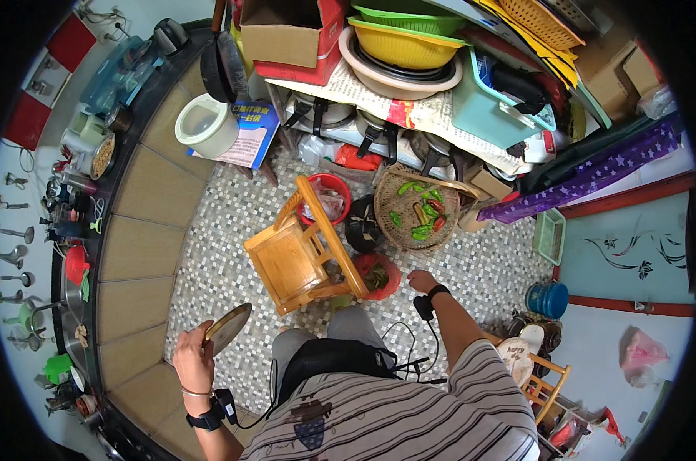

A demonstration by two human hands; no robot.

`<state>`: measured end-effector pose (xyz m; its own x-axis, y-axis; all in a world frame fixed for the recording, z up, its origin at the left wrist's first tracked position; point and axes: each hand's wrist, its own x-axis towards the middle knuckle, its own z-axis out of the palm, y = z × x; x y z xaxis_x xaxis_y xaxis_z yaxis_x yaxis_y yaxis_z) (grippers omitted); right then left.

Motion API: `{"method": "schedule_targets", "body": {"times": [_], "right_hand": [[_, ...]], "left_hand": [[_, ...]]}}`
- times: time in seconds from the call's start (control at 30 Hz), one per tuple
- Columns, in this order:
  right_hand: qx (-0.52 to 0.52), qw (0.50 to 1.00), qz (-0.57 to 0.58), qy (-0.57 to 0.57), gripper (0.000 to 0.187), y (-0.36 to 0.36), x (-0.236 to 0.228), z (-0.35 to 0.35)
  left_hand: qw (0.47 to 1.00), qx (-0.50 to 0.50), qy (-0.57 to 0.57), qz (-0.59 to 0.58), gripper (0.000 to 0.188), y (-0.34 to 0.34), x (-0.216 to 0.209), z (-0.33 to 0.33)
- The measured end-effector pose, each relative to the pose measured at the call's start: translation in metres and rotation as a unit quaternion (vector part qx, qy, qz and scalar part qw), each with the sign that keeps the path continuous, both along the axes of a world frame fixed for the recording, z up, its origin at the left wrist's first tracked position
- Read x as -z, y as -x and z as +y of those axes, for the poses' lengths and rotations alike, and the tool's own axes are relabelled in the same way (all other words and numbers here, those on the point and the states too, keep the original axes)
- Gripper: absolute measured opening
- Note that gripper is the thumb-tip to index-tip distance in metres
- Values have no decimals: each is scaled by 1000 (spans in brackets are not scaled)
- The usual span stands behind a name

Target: The person rinses a cloth, moves kitchen items, wipes a sink drain, and then washes several chopsticks in a sink filled with soapy water.

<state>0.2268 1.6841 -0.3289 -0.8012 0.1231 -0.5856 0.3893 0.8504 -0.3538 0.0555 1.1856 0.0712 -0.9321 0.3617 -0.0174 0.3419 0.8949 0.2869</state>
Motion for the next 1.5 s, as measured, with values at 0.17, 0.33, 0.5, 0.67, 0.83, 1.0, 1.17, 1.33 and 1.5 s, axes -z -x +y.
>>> {"method": "schedule_targets", "body": {"times": [0.17, 0.33, 0.5, 0.67, 0.83, 1.0, 1.17, 1.33, 1.5], "right_hand": [[-55, 997, -30, 50, 31, 72, -97, -38], [-68, 991, 47, 102, 20, 149, -234, -132], [-159, 945, 158, 237, 22, 187, -337, -290], [-347, 895, 128, 250, 25, 182, -365, -478], [-426, 844, 8, 326, 24, 178, -339, -634], [-427, 796, -85, 420, 31, 164, -343, -768], [-392, 739, -115, 536, 32, 115, -368, -868], [-452, 675, -282, 511, 31, 87, -357, -939], [-529, 585, -421, 448, 31, 71, -352, -1007]], "left_hand": [[998, -41, -43, -10, 38, -8, -4, -29], [984, -142, -105, 31, 31, -28, 8, -100], [879, -303, -367, 14, 24, -50, 42, -198], [692, -365, -623, 15, 32, -96, 61, -327], [684, -453, -568, 58, 36, -174, 48, -417], [504, -453, -729, 95, 42, -244, 48, -453], [345, -374, -841, 185, 50, -279, 48, -453], [356, -488, -740, 295, 55, -310, 44, -450], [284, -588, -624, 430, 49, -329, 76, -455]]}}
